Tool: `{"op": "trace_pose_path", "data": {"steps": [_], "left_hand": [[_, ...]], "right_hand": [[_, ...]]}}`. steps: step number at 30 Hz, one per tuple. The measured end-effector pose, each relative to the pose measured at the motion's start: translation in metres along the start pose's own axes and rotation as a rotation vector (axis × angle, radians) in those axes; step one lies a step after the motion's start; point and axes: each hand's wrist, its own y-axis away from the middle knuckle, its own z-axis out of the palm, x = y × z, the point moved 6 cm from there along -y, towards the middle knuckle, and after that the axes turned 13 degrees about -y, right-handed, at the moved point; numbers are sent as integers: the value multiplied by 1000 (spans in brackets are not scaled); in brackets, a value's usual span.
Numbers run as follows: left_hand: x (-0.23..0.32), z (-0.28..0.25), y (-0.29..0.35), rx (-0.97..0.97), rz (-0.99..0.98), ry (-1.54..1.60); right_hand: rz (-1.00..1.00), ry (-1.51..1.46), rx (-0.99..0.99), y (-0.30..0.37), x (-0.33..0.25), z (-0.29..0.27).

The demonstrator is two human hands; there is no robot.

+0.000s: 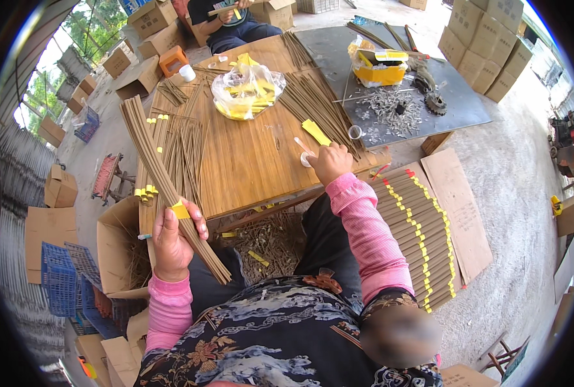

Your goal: The person gathers thin wooden sticks from a cardboard box, aligns them into bundles, and secures each bundle with a yellow rubber band. The person places the finished bundles on the table and repeats the process.

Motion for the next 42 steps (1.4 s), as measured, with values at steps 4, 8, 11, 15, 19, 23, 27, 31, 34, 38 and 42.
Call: {"op": "trace_pose_path", "data": {"steps": [4,8,11,15,19,23,27,31,34,38,42], "left_hand": [[2,3,-4,-6,21,-30],[-3,2,-5,-25,14,-40],[0,2,-8,19,33,-58],[-1,-1,-11,6,61,-77],[-5,4,-12,-6,59,-90],[-6,6,-13,-12,60,-88],[-8,5,-13,-13,58,-93],[-10,5,-12,-1,48,-79],[-10,5,-13,4,50,-73],[-9,3,-13,8,68,-58],[-9,-4,-12,32,62,15]], "right_hand": [[73,-30,-61,-3,16,15],[-4,-233,50,-3,20,11],[42,-665,-15,0,15,-5],[-145,-239,49,12,-8,-46],[-274,-164,132,14,-15,-46],[-296,-141,164,8,-20,-39],[-336,-140,127,6,-16,-28],[-265,-142,121,7,-18,-40],[-240,-136,125,7,-19,-50],[-208,-171,182,13,-21,-60],[-106,-171,165,16,-4,-53]]}}
